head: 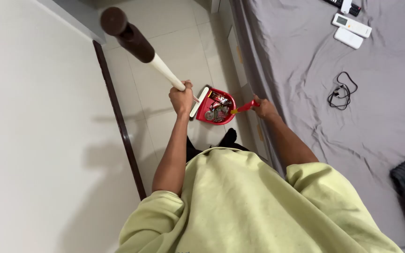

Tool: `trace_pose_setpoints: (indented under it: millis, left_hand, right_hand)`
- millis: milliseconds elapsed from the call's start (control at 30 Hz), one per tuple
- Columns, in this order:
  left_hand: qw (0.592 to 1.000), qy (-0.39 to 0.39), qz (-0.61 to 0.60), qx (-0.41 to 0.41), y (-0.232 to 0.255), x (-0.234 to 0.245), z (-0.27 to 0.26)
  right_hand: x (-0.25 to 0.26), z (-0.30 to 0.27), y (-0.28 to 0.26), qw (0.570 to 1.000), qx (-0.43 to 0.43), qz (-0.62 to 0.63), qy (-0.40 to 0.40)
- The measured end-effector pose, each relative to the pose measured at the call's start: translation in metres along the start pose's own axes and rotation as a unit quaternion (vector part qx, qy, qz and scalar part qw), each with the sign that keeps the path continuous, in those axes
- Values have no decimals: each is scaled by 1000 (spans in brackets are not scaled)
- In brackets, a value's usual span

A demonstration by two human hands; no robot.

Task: Sweeping trash into a dustpan in a bedroom.

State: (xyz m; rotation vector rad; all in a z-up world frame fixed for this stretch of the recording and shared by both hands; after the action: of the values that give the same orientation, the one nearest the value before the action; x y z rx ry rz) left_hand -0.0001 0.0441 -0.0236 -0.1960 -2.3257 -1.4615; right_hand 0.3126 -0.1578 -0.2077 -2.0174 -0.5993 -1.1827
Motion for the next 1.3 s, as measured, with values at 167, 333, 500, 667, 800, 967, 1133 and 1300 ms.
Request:
trace_pose_setpoints:
  millis: [167, 333, 500, 667, 800, 967, 1133, 1300]
  left_hand:
    - [991, 59, -43, -114, -12, 13, 30]
    - [987, 68, -28, -143, -11, 53, 61]
    - [980, 114, -20, -165, 10, 93, 91]
    - [990, 66, 103, -68, 34, 109, 89]
    - [988, 13, 132, -76, 21, 90, 91]
    - [985, 62, 123, -103, -7, 64, 83]
    - [989, 117, 61, -68, -3, 48, 57]
    - [995, 84, 42, -46, 2, 28, 44]
  right_hand:
    - [-10, 0, 7, 1000, -4, 6, 13]
    - [-5, -12, -3, 999, -25, 19, 8]
    - [-3, -13, -7, 999, -34, -5, 1]
    - [-21, -8, 7, 999, -8, -10, 40]
    - [-25, -4, 14, 997, 11, -14, 76]
    - [3, -32, -17, 997, -71, -31, 14]
    - [12, -32, -35, 993, -117, -7, 0]
    - [21, -25, -50, 994, -111, -23, -2]
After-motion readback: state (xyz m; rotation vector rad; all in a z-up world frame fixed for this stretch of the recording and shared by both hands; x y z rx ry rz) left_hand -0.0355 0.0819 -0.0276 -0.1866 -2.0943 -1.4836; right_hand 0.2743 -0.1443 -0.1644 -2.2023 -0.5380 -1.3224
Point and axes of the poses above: each hand's wrist, its own z-axis towards the middle knuckle, its own x-axis out of the back of the hand, y = z × x, the point moved 5 cm from there along z, towards the middle knuckle, and after that the axes turned 15 degrees about y, right-handed, at the moved point
